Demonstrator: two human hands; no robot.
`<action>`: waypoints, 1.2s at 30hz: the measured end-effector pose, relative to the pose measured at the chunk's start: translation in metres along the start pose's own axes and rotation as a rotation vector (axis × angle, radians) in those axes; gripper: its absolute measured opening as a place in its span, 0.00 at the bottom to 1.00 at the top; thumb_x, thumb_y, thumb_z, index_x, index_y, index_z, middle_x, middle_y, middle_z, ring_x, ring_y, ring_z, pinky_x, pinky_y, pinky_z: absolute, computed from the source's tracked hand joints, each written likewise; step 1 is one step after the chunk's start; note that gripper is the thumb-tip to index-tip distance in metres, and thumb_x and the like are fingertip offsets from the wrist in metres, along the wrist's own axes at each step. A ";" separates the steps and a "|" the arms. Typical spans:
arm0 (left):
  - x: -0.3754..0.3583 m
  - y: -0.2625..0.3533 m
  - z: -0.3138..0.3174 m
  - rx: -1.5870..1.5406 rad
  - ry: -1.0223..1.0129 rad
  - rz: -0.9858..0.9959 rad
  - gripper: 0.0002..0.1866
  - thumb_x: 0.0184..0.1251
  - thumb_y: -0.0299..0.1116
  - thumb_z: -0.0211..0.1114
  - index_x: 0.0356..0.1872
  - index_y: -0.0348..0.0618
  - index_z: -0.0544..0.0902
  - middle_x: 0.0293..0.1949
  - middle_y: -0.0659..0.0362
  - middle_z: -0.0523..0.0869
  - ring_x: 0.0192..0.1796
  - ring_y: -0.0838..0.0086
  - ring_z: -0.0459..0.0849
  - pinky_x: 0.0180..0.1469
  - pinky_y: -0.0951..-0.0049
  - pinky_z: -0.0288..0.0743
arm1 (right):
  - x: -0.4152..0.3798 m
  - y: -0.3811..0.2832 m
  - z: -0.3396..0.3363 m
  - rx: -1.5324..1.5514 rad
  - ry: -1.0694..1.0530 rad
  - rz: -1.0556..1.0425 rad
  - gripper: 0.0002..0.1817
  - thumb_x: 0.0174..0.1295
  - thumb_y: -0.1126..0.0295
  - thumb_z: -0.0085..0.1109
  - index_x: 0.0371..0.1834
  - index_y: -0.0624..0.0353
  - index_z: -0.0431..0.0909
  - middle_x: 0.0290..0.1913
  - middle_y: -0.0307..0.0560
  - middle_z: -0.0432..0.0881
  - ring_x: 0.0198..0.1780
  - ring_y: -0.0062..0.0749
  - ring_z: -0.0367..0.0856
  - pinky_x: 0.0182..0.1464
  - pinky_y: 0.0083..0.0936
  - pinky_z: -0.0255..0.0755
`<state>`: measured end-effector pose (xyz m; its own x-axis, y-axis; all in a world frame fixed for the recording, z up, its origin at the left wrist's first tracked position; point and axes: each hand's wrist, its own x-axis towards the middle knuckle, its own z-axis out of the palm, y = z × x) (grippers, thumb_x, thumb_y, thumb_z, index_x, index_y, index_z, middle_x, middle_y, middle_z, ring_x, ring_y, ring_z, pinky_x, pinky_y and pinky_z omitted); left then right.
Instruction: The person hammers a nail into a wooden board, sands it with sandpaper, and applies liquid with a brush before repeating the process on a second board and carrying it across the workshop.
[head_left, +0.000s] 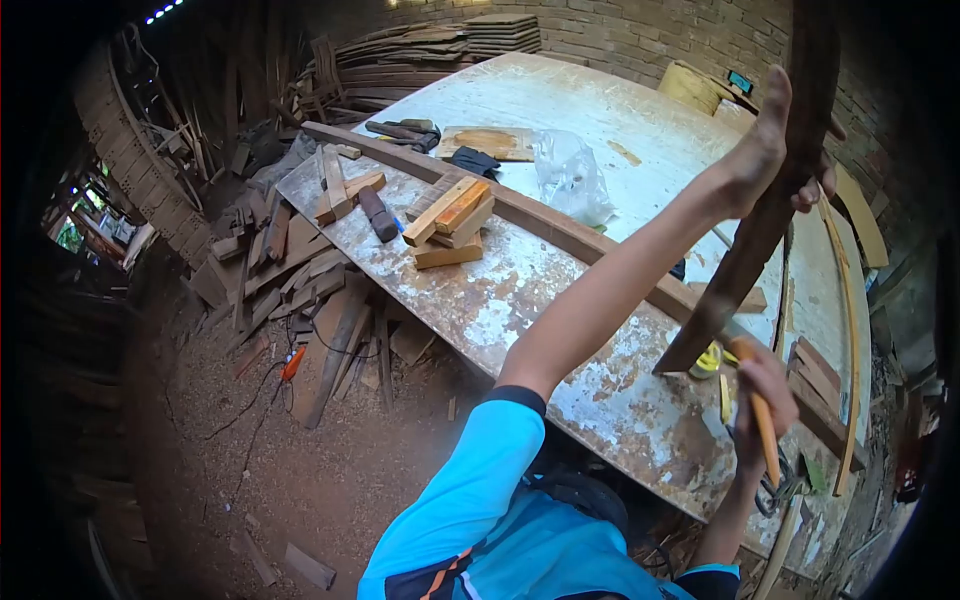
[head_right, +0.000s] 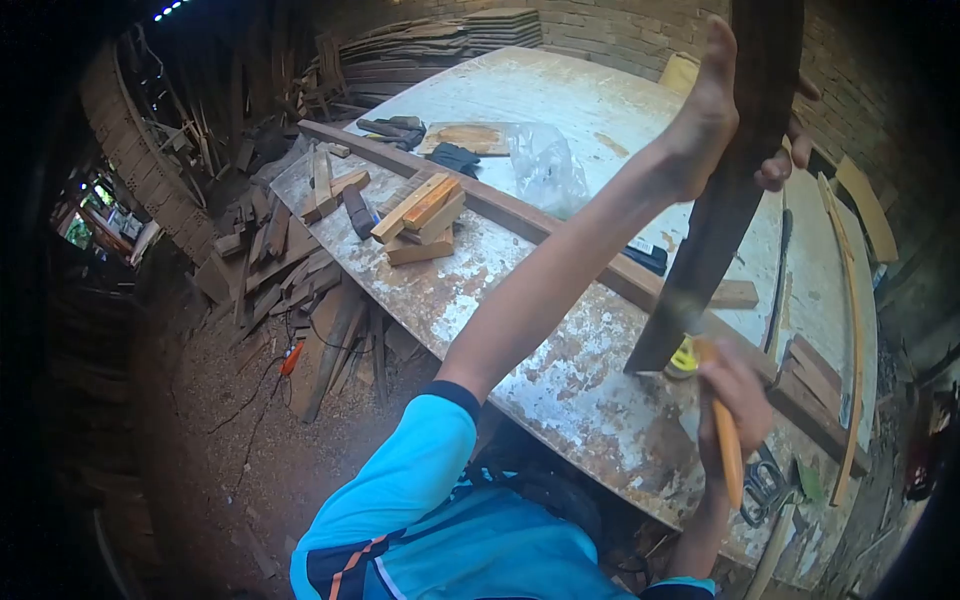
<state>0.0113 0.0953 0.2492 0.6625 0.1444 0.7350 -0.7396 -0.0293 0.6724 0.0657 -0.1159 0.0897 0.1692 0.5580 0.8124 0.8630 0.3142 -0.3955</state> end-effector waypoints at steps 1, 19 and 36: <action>0.001 -0.006 0.000 -0.058 0.000 -0.030 0.51 0.46 0.85 0.26 0.45 0.44 0.67 0.21 0.55 0.80 0.20 0.76 0.78 0.24 0.76 0.70 | 0.004 -0.008 0.001 -0.112 0.125 -0.104 0.10 0.54 0.83 0.60 0.38 0.59 0.82 0.50 0.60 0.81 0.52 0.47 0.81 0.53 0.35 0.76; 0.026 -0.033 0.016 -0.089 -0.067 -0.085 0.50 0.49 0.83 0.31 0.44 0.40 0.69 0.24 0.52 0.81 0.21 0.70 0.82 0.27 0.74 0.78 | 0.017 -0.014 -0.022 -0.264 -0.057 -0.220 0.13 0.45 0.79 0.62 0.37 0.57 0.84 0.49 0.55 0.82 0.54 0.46 0.80 0.56 0.34 0.75; 0.012 -0.013 0.040 -0.241 -0.197 -0.094 0.43 0.61 0.75 0.35 0.53 0.40 0.68 0.36 0.53 0.81 0.40 0.70 0.83 0.47 0.64 0.78 | 0.040 -0.033 -0.044 -0.101 0.421 -0.106 0.08 0.58 0.84 0.58 0.39 0.64 0.80 0.40 0.48 0.83 0.40 0.32 0.81 0.45 0.24 0.76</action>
<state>0.0333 0.0581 0.2525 0.7223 -0.0596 0.6890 -0.6650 0.2138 0.7156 0.0653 -0.1379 0.1537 0.2382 0.1586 0.9582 0.9247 0.2648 -0.2737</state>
